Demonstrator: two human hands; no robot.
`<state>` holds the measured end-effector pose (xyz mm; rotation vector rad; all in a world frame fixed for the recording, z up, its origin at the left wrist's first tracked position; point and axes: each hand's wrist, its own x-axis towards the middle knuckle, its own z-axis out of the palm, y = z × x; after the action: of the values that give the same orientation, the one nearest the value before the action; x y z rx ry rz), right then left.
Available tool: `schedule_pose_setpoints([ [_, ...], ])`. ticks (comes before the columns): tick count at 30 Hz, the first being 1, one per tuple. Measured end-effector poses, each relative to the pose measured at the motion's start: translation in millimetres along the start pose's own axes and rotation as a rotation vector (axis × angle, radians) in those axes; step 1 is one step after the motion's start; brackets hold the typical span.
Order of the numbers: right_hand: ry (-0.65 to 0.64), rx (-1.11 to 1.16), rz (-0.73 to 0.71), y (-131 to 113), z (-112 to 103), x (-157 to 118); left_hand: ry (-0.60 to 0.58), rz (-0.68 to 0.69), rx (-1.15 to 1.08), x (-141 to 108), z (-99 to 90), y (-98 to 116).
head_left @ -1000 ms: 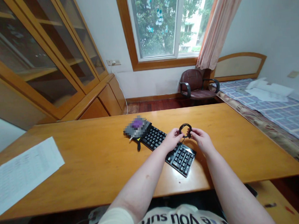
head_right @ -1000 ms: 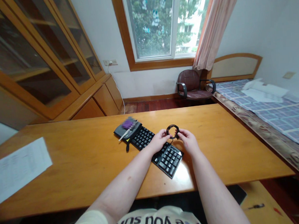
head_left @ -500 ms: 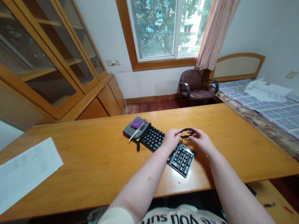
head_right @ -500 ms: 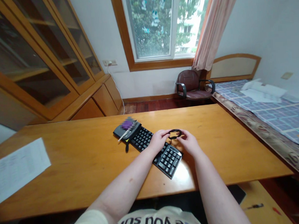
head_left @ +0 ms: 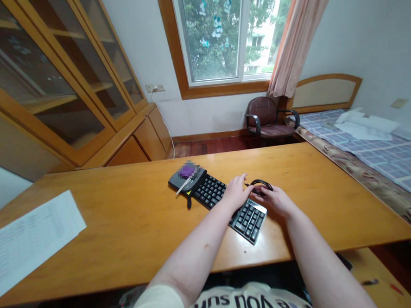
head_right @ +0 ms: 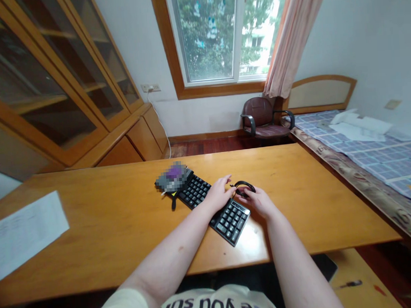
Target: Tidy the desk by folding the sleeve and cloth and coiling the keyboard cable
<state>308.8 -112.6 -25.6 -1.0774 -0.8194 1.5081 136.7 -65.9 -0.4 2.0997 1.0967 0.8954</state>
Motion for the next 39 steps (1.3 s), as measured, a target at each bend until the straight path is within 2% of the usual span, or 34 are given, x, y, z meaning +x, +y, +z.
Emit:
schedule_pose_setpoints([
  [5, 0.043, 0.05, -0.022, 10, 3, 1, -0.087, -0.096, 0.026, 1, 2.9, -13],
  [9, 0.087, -0.004, -0.014, 12, 7, 1, -0.081, -0.096, -0.101, 3, 10.3, -14],
  [12, 0.049, -0.006, -0.024, 10, 9, -1, -0.096, -0.075, -0.204, 4, 12.8, -11],
  [15, 0.011, -0.024, -0.035, 6, 9, -4, -0.036, -0.034, -0.231, 5, 12.4, -8],
  [19, 0.044, -0.247, -0.13, 0, 11, -5, 0.046, -0.024, -0.227, 5, 11.3, -7],
  [22, 0.109, -0.425, -0.23, -4, 15, -4, 0.044, -0.002, -0.222, 3, 12.3, -7],
  [24, 0.156, -0.421, -0.246, -5, 17, -2, 0.026, -0.001, -0.237, 2, 14.3, -8],
  [31, 0.191, -0.241, -0.202, 2, 13, 1, -0.016, -0.25, -0.58, 8, 16.6, -6],
  [39, 0.232, -0.246, -0.225, 7, 11, 3, 0.149, -0.401, -0.65, 14, 24.0, -18],
])
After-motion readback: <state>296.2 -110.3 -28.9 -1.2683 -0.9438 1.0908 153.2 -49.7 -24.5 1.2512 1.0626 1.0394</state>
